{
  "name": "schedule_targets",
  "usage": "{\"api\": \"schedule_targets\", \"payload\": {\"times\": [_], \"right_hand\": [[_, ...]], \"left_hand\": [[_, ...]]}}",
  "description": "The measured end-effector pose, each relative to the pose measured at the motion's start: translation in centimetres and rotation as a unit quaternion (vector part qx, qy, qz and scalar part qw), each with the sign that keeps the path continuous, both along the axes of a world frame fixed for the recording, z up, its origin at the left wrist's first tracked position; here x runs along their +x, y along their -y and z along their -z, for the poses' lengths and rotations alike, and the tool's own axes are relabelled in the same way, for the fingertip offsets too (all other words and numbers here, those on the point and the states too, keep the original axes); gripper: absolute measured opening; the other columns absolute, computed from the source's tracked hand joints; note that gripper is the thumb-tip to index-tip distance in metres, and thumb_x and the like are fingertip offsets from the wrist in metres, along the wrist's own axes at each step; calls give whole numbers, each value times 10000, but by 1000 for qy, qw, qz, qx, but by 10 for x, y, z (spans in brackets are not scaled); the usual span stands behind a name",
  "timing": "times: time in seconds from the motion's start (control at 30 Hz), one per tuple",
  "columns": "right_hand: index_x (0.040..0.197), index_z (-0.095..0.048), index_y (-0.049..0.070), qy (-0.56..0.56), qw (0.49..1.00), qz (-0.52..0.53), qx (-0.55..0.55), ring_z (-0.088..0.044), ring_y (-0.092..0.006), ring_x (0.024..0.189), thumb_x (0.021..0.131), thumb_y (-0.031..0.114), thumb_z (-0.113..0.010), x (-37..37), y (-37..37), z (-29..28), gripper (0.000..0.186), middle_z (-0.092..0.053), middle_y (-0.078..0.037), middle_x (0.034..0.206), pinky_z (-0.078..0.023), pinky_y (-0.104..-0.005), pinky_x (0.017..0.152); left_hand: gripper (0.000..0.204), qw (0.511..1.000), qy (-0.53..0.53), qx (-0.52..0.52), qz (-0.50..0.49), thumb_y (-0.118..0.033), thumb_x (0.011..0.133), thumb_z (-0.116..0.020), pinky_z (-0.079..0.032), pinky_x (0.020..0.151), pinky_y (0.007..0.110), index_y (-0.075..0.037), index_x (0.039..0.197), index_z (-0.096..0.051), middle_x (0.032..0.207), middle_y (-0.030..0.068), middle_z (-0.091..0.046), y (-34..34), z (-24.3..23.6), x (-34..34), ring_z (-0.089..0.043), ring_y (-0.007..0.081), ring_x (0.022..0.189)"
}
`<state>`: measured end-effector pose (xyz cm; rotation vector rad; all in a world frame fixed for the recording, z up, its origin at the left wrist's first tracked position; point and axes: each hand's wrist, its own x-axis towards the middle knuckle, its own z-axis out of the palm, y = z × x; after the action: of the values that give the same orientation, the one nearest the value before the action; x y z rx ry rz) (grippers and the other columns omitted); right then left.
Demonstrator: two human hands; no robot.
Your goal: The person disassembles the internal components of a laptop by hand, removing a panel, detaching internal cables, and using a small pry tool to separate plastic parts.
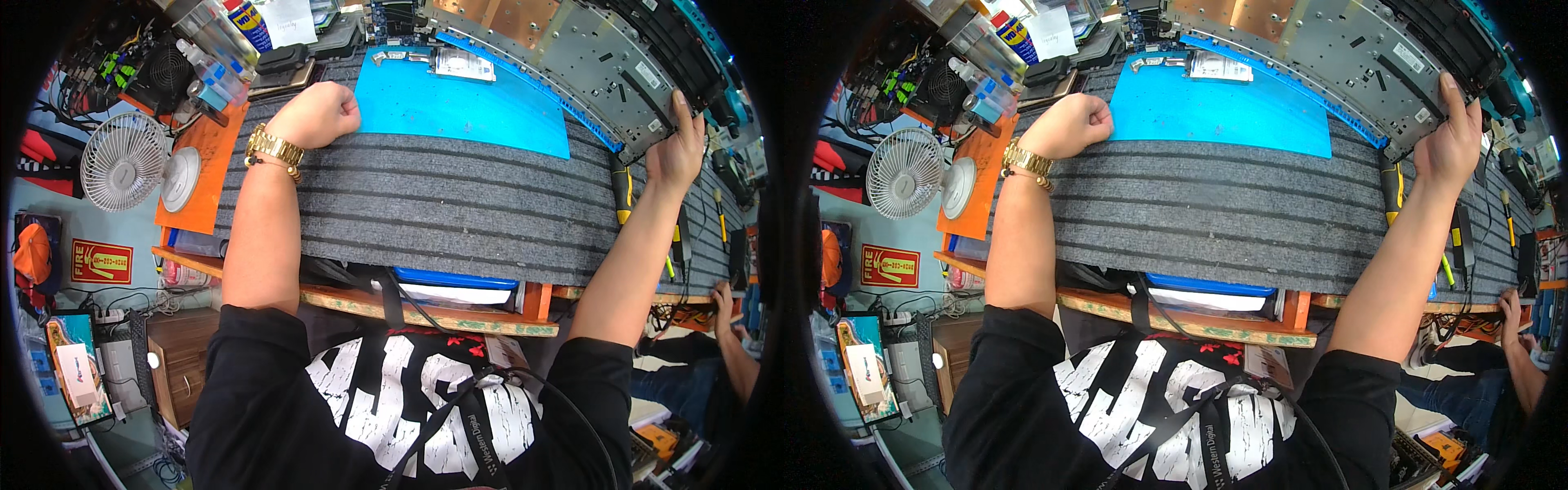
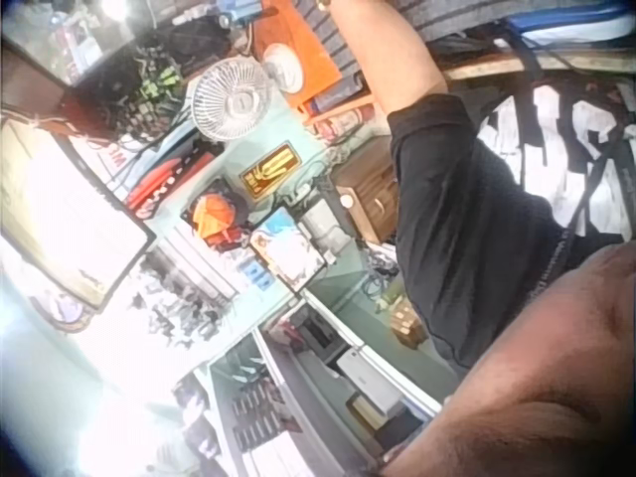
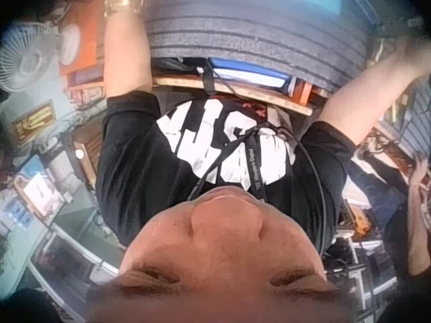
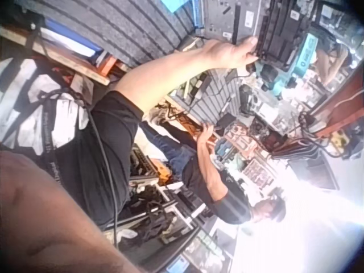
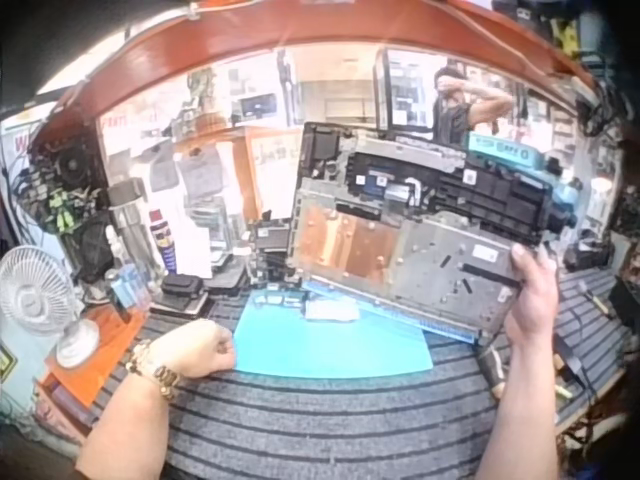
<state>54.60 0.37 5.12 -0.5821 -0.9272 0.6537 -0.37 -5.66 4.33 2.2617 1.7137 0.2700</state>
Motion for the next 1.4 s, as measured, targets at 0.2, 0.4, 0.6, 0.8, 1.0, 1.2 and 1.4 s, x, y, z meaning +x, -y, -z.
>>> {"api": "schedule_targets", "payload": {"times": [0.2, 0.4, 0.6, 0.8, 1.0, 1.2, 1.4], "right_hand": [[1360, -752, -36, -4, 1000, 10, -11, -812, -258, 1212, 1128, 50, -742, 0, -1, 0, 248, -841, -145, 1293, -633, -413, 1114], [1382, -753, -25, 4, 1000, -5, 4, -812, -259, 1213, 1126, 48, -745, 3, -3, 2, 267, -841, -142, 1302, -633, -410, 1108], [1393, -753, -19, 0, 1000, 3, -4, -806, -262, 1233, 1120, 68, -763, 4, -4, 3, 287, -838, -138, 1309, -632, -415, 1113], [1387, -746, -18, -3, 1000, 10, -15, -810, -264, 1217, 1114, 78, -781, 2, -3, 1, 292, -838, -139, 1301, -642, -418, 1100], [1363, -753, -14, -1, 1000, -6, -16, -822, -262, 1177, 1119, 75, -773, 1, -1, 1, 261, -842, -136, 1276, -649, -405, 1076], [1351, -758, -14, 3, 1000, 2, -9, -824, -250, 1168, 1126, 83, -769, 1, -2, 2, 245, -846, -132, 1259, -652, -401, 1072], [1314, -785, -25, -11, 1000, -13, -1, -831, -227, 1147, 1114, 65, -779, -1, -1, 2, 219, -865, -140, 1261, -653, -374, 1060]], "left_hand": [[276, 986, 138, 93, 13, -257, 1086, -829, -607, 777, 377, 11, 1145, -853, 913, 62, -814, -5, 9, 23, -722, 144, 835], [242, 986, 145, 83, -20, -197, 1061, -860, -618, 801, 348, -6, 1208, -877, 967, 45, -841, -5, 3, 12, -730, 129, 858], [191, 996, 52, 43, -54, -157, 949, -908, -665, 867, 399, -23, 1085, -907, 958, 145, -875, 6, -10, -13, -836, 255, 882], [189, 998, 41, 7, -43, -164, 914, -945, -659, 853, 423, -15, 1022, -901, 939, 163, -870, 4, -9, -15, -834, 285, 875], [189, 999, 13, 18, -29, -136, 911, -938, -634, 797, 394, 10, 1015, -877, 873, 136, -840, -2, -2, -9, -782, 226, 797], [166, 999, -16, 6, -29, -126, 905, -872, -631, 784, 400, 25, 966, -837, 856, 132, -826, -3, 0, -3, -775, 230, 786], [187, 997, 54, 55, -6, -150, 920, -845, -637, 793, 392, 25, 979, -820, 877, 131, -821, -5, 2, 17, -774, 242, 800]]}}
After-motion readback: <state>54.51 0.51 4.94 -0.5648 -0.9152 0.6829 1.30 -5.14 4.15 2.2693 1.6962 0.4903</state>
